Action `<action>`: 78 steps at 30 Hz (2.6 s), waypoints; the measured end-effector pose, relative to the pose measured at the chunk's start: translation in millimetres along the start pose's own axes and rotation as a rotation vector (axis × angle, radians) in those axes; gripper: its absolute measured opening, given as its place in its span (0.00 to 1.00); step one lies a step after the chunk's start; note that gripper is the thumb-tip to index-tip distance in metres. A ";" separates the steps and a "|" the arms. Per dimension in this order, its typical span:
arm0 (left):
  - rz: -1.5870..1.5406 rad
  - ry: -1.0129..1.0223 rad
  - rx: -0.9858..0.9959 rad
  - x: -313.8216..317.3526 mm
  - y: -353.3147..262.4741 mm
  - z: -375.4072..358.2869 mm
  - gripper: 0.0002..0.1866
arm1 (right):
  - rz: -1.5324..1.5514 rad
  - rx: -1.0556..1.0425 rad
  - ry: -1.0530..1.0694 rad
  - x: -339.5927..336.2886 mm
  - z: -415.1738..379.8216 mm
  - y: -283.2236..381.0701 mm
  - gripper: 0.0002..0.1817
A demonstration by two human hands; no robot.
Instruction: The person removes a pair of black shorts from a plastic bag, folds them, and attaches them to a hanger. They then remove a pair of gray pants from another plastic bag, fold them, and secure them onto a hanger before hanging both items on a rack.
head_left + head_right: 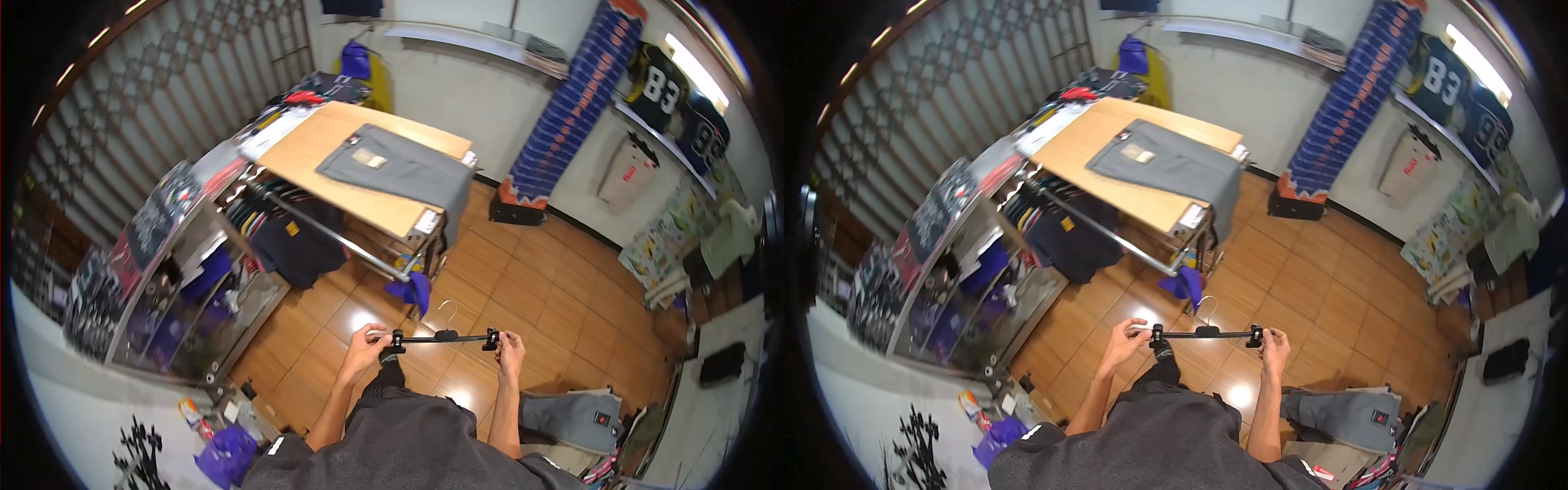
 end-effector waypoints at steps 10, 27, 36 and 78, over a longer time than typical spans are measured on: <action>0.062 0.148 0.086 78.7 -64.5 156.8 0.22 | 0.077 -0.053 -0.094 36.5 103.9 59.2 0.15; -0.257 -0.344 0.145 73.2 -133.1 321.7 0.24 | 0.069 -0.242 0.159 266.1 250.5 210.3 0.17; -0.570 -1.082 0.309 34.8 -113.3 350.5 0.25 | -0.040 -0.306 0.718 489.5 293.9 244.3 0.10; 0.302 -1.725 0.123 -106.4 -173.3 519.1 0.28 | -0.252 -1.408 1.789 875.4 89.3 204.9 0.19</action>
Point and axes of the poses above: each hand's wrist, its own z-axis towards the middle knuckle, its own x-axis out of the palm, y = z × x, the point moved 4 cm from there along z, towards the middle knuckle, and after that the axes turned 8 degrees about -y, right-handed, at the moved point
